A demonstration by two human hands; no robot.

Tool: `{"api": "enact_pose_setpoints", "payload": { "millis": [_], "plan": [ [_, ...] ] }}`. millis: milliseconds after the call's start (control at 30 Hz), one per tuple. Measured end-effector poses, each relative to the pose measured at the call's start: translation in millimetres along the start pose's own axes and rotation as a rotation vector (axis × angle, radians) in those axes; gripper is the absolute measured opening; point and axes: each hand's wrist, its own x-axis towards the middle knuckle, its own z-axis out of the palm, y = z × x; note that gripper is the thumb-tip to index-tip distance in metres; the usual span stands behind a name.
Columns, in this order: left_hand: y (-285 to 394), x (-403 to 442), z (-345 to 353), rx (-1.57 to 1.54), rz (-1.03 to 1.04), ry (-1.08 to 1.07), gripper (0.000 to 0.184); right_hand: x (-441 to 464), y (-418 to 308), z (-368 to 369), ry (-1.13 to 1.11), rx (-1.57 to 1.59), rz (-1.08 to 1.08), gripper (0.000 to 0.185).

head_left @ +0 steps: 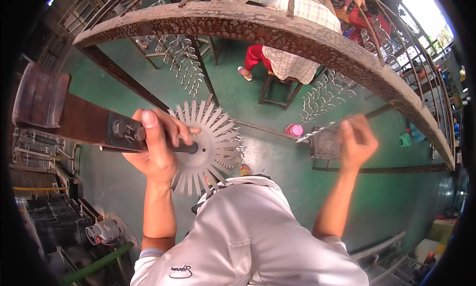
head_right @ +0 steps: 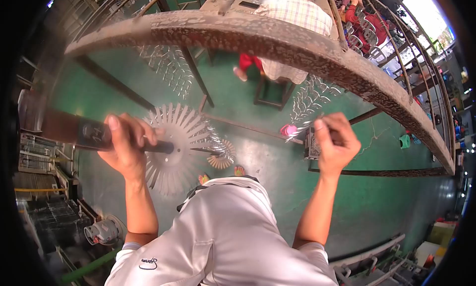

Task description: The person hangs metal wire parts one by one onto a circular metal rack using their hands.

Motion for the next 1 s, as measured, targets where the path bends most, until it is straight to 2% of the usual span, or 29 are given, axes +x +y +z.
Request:
{"api": "enact_pose_setpoints", "payload": {
  "millis": [300,467,633,1000],
  "plan": [
    [19,-3,13,0.075,-0.011,0.011,0.040,-66,-4,38,-0.116,0.132,0.253,0.013],
    [24,-2,15,0.069,0.064,0.043,0.037,-84,-16,61,-0.232,0.155,0.189,0.016],
    [26,-4,23,0.093,0.057,0.070,0.035,-98,-11,86,-0.336,0.147,0.084,0.018],
    [26,-12,20,0.096,0.047,0.094,0.036,-107,-22,115,-0.338,0.142,0.022,0.019]
  ]
}}
